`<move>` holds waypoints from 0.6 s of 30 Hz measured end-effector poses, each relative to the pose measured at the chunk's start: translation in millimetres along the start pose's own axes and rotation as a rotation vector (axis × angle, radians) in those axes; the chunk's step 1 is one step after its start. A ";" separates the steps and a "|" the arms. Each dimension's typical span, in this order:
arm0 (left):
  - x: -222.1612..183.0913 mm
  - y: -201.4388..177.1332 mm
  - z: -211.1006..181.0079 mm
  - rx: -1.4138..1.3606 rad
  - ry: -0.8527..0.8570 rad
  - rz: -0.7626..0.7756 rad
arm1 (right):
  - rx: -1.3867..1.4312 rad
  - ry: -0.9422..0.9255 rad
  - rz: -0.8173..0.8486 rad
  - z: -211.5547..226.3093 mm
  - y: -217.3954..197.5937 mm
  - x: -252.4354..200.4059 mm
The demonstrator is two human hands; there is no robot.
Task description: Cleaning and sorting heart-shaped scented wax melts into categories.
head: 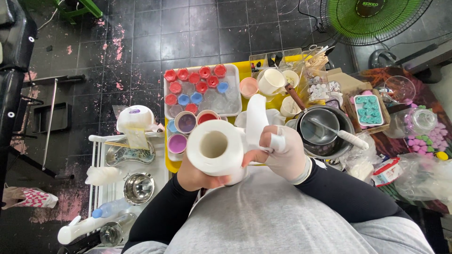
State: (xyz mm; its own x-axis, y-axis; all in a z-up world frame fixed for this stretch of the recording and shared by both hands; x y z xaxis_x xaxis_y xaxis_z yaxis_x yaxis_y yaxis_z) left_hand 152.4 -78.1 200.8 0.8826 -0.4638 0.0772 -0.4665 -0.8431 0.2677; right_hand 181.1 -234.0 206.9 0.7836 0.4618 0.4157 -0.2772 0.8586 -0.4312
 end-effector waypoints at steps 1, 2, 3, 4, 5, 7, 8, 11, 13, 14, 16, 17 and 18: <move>-1.8 -5.3 -0.6 -0.005 0.025 -0.024 | 0.001 0.000 0.001 1.3 0.4 1.1; -3.9 -10.5 -1.2 -0.010 0.049 -0.048 | -0.013 -0.052 -0.057 8.1 -4.9 2.0; -5.5 -16.1 -2.2 -0.014 0.075 -0.070 | -0.028 -0.106 -0.116 14.8 -10.3 2.7; -7.5 -23.1 -3.7 -0.018 0.100 -0.092 | -0.027 -0.107 -0.118 17.4 -12.2 4.7; -11.1 -29.5 -4.2 -0.024 0.122 -0.116 | 0.027 -0.026 -0.062 12.3 -8.3 6.4; -18.5 -43.1 -5.2 -0.037 0.168 -0.166 | 0.082 0.057 -0.004 13.4 -7.1 12.7; -22.2 -50.3 -6.0 -0.043 0.191 -0.190 | 0.112 0.123 0.099 13.9 0.1 17.2; -32.8 -73.2 -12.2 -0.057 0.270 -0.259 | -0.017 0.115 0.226 11.4 8.4 16.6; -43.3 -87.5 -17.5 -0.066 0.321 -0.308 | -0.171 0.046 0.252 8.0 9.5 10.8; -49.9 -93.9 -20.0 -0.071 0.344 -0.335 | -0.298 0.053 0.215 2.4 4.2 8.1; -63.0 -107.1 -24.8 -0.080 0.388 -0.384 | -0.421 0.064 0.177 -5.4 -5.3 1.5; -68.9 -113.8 -27.4 -0.085 0.414 -0.409 | -0.433 0.020 0.158 -4.0 -11.2 -0.4; -75.2 -120.3 -30.1 -0.089 0.441 -0.434 | -0.444 -0.025 0.139 -2.5 -16.9 -2.4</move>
State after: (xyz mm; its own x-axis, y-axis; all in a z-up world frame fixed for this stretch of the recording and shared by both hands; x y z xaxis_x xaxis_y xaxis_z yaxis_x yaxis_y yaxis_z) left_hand 143.9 66.3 191.6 0.9408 0.0882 0.3274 -0.0697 -0.8947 0.4411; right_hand 185.2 -250.2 211.3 0.7409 0.5757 0.3459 -0.1097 0.6118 -0.7834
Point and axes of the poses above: each hand's wrist, its own x-axis towards the middle knuckle, its own y-axis out of the palm, z = x × y, the point moved 10 cm from there along x, towards the middle knuckle, and after that the axes turned 5 degrees about x, right-handed, at the moved point
